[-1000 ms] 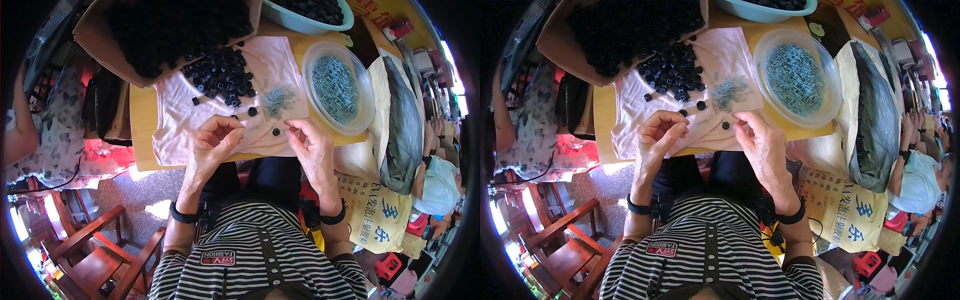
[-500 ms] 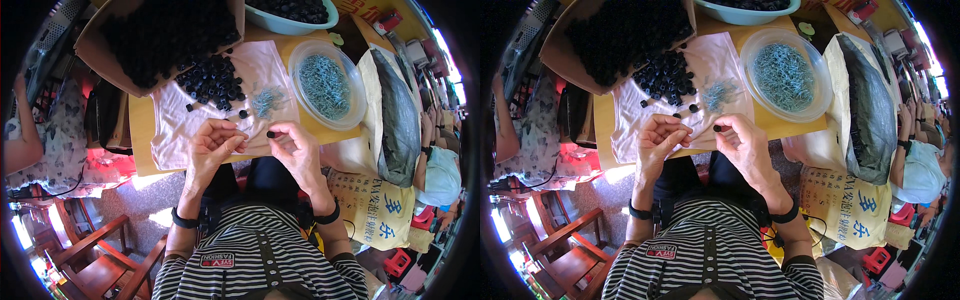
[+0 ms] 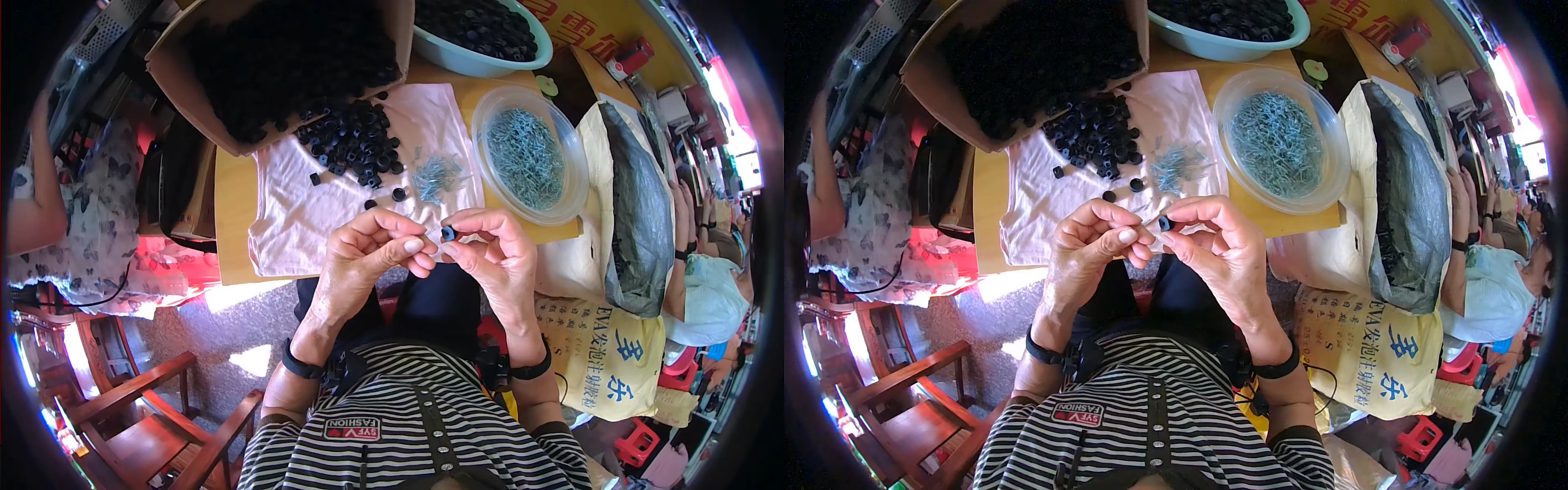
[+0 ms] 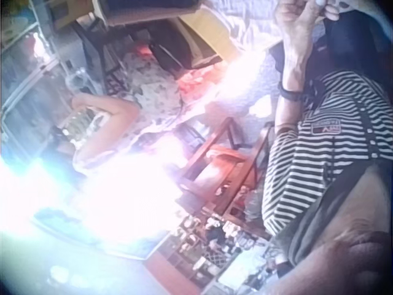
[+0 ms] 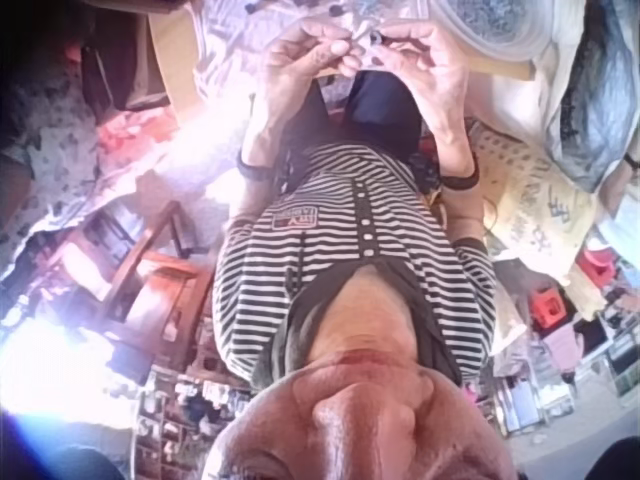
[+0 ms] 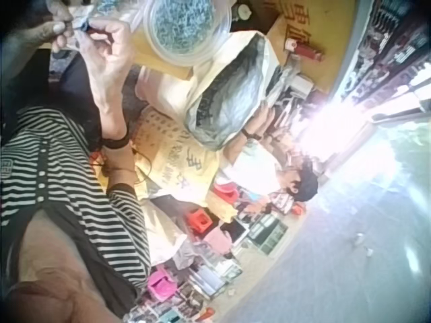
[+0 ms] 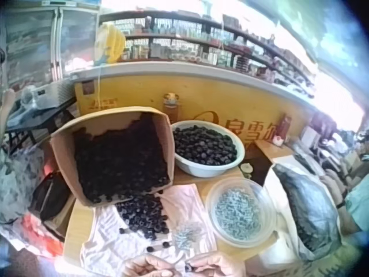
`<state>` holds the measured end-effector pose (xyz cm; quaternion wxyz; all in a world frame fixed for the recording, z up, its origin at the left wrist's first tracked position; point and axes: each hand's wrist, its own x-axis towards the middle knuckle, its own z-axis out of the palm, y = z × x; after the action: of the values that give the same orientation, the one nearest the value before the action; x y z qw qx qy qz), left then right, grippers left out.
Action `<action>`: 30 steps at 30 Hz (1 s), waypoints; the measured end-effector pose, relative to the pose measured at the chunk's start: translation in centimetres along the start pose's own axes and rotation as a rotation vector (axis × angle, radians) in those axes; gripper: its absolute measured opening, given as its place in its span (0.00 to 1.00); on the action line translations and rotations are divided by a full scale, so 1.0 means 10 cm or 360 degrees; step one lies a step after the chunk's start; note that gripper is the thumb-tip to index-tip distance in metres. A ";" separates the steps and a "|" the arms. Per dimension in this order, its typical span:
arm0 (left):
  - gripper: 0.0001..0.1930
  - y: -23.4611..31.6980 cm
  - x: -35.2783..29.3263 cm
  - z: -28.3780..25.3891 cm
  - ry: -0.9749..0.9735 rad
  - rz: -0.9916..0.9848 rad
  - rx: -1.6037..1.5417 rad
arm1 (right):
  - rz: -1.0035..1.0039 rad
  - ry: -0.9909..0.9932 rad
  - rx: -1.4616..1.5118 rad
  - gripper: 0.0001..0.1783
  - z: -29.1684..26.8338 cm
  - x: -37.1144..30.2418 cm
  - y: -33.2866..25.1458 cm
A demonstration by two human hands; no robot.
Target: Assembling small black plastic caps by inserting blue pins into them.
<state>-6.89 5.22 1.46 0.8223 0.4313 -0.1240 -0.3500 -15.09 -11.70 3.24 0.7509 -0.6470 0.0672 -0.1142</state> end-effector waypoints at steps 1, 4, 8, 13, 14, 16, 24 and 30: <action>0.07 0.00 -0.01 0.00 0.0006 0.0005 -0.0006 | -0.0010 -0.0016 0.0027 0.12 0.01 0.00 0.00; 0.06 0.01 -0.01 0.00 -0.0025 0.0054 0.0016 | -0.0023 -0.0048 -0.0014 0.12 0.00 0.01 0.01; 0.05 0.04 -0.03 -0.01 -0.0051 0.0037 0.0021 | 0.0054 -0.0068 0.0044 0.12 0.05 0.03 -0.02; 0.05 0.07 -0.07 -0.05 -0.0035 0.0020 0.0064 | 0.0049 -0.0130 -0.0031 0.11 0.08 0.06 -0.03; 0.05 0.08 -0.07 -0.06 -0.0039 0.0012 0.0084 | 0.0053 -0.0132 -0.0030 0.11 0.09 0.07 -0.03; 0.05 0.10 -0.09 -0.06 -0.0038 0.0003 0.0106 | 0.0033 -0.0174 -0.0043 0.11 0.12 0.08 -0.04; 0.07 0.13 -0.12 -0.07 0.0110 -0.0003 0.0352 | 0.0054 -0.0278 -0.0085 0.11 0.13 0.11 -0.04; 0.06 0.13 -0.14 -0.06 0.0124 0.0096 0.0597 | 0.0029 -0.0327 -0.0064 0.10 0.11 0.13 0.01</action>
<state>-6.99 7.02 2.23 0.7418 0.5863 -0.1682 -0.2789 -13.54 -10.95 3.39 0.7417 -0.6696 -0.0019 -0.0390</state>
